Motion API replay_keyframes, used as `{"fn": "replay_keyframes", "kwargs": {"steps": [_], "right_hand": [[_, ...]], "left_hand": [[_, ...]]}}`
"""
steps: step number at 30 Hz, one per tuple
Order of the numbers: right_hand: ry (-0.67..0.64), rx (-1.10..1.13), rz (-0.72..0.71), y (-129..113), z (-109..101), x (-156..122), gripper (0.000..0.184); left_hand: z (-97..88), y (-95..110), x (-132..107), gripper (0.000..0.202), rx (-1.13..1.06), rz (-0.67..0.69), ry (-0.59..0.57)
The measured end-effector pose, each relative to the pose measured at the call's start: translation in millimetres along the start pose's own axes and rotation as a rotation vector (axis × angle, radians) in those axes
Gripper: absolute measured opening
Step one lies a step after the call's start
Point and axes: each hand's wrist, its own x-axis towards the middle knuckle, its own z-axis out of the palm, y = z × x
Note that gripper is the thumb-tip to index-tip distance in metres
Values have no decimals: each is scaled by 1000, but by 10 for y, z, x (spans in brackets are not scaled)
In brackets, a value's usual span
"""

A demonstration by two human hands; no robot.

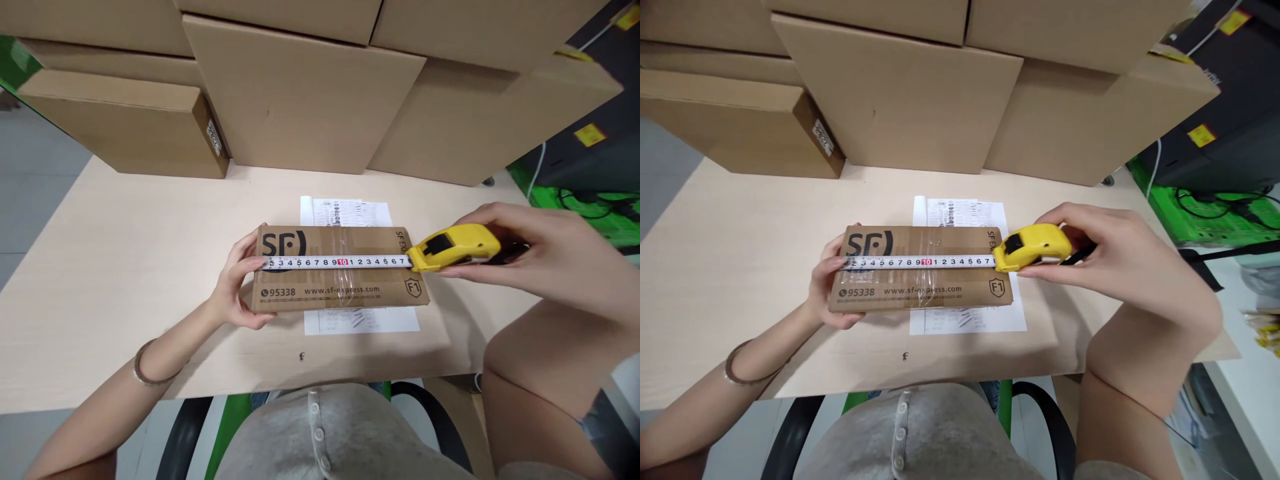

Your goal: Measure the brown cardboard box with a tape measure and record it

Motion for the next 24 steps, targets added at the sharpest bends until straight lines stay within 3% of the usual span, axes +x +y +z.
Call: {"fn": "replay_keyframes", "kwargs": {"steps": [7,14,19,24], "right_hand": [[-61,44,-192,-568,351,457,41],[-34,-195,-390,-1014,647,758,42],[-10,-223,-484,-1201,707,864,43],[87,-133,-502,-1202,718,883,38]], "left_hand": [[-15,0,-23,108,-3,-43,-5],[5,9,-17,137,-104,-95,57],[13,-4,-99,151,-136,-200,70],[16,-73,-186,140,-106,-206,112]]}}
